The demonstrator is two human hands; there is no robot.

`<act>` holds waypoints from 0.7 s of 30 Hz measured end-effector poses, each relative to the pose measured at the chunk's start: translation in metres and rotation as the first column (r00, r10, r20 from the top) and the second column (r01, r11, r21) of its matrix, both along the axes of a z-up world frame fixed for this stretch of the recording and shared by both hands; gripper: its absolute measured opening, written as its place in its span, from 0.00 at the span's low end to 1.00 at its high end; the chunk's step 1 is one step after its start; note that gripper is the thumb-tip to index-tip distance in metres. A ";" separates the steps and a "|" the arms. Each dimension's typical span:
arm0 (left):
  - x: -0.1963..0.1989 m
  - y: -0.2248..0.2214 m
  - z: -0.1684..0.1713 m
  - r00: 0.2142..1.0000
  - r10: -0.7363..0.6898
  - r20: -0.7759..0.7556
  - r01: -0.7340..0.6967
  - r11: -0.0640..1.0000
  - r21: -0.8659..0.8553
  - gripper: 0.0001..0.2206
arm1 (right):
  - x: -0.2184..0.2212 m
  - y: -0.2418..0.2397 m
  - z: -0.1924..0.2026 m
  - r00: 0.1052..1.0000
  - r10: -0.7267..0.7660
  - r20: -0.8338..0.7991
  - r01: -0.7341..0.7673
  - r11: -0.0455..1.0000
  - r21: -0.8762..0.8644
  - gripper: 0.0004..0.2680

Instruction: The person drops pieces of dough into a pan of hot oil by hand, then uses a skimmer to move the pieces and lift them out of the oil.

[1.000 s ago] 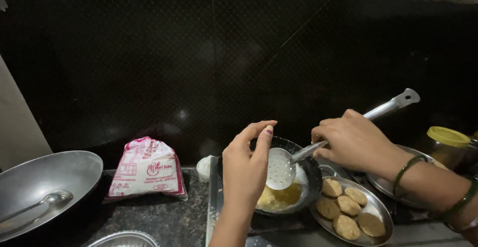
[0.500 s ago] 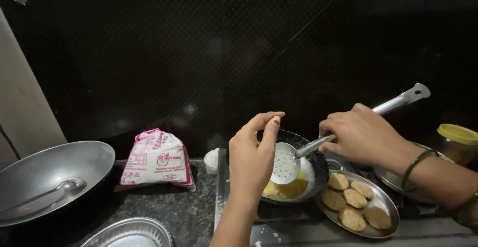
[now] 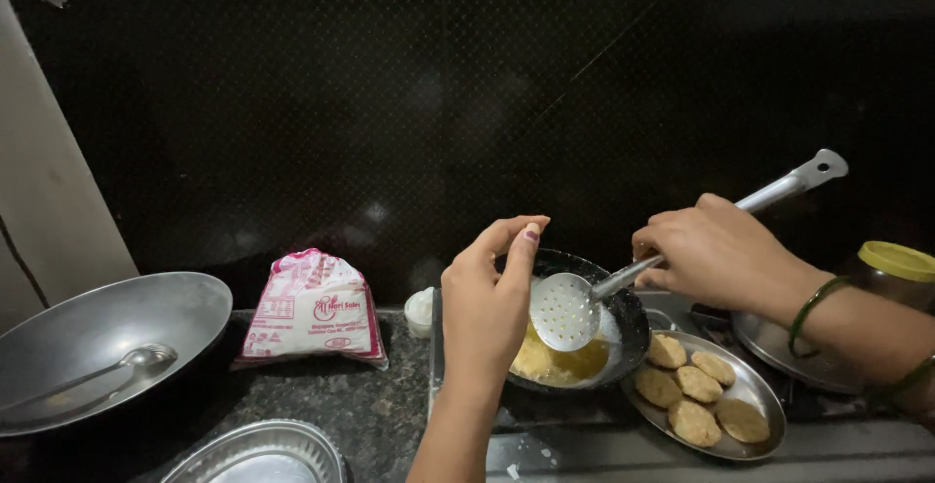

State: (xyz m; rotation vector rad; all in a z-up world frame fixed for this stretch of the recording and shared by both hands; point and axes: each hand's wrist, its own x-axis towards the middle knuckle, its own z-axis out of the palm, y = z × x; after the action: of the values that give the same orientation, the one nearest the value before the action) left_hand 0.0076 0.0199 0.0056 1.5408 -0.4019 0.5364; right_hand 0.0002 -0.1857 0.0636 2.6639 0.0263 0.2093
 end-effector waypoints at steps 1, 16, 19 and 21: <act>0.000 0.000 0.000 1.000 0.001 -0.001 -0.001 1.000 0.000 0.12 | 0.000 0.000 0.000 1.000 0.001 -0.001 -0.001 1.000 0.000 0.13; 0.005 0.000 -0.006 0.999 -0.018 0.032 0.018 1.000 -0.011 0.12 | 0.004 -0.010 -0.003 1.000 -0.008 0.015 0.008 1.000 0.011 0.12; 0.007 -0.001 -0.008 0.996 -0.023 0.086 0.025 1.000 -0.018 0.12 | 0.006 -0.012 -0.005 1.000 -0.022 0.008 0.022 1.000 0.011 0.10; 0.007 -0.001 -0.008 0.996 -0.039 0.078 0.041 0.999 -0.028 0.12 | 0.007 -0.013 -0.006 1.000 -0.021 0.004 0.021 1.000 -0.021 0.10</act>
State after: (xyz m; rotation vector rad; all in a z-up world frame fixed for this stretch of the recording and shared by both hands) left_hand 0.0150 0.0187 -0.0023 1.4837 -0.4809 0.5699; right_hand 0.0075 -0.1991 0.0576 2.6415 -0.0007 0.2068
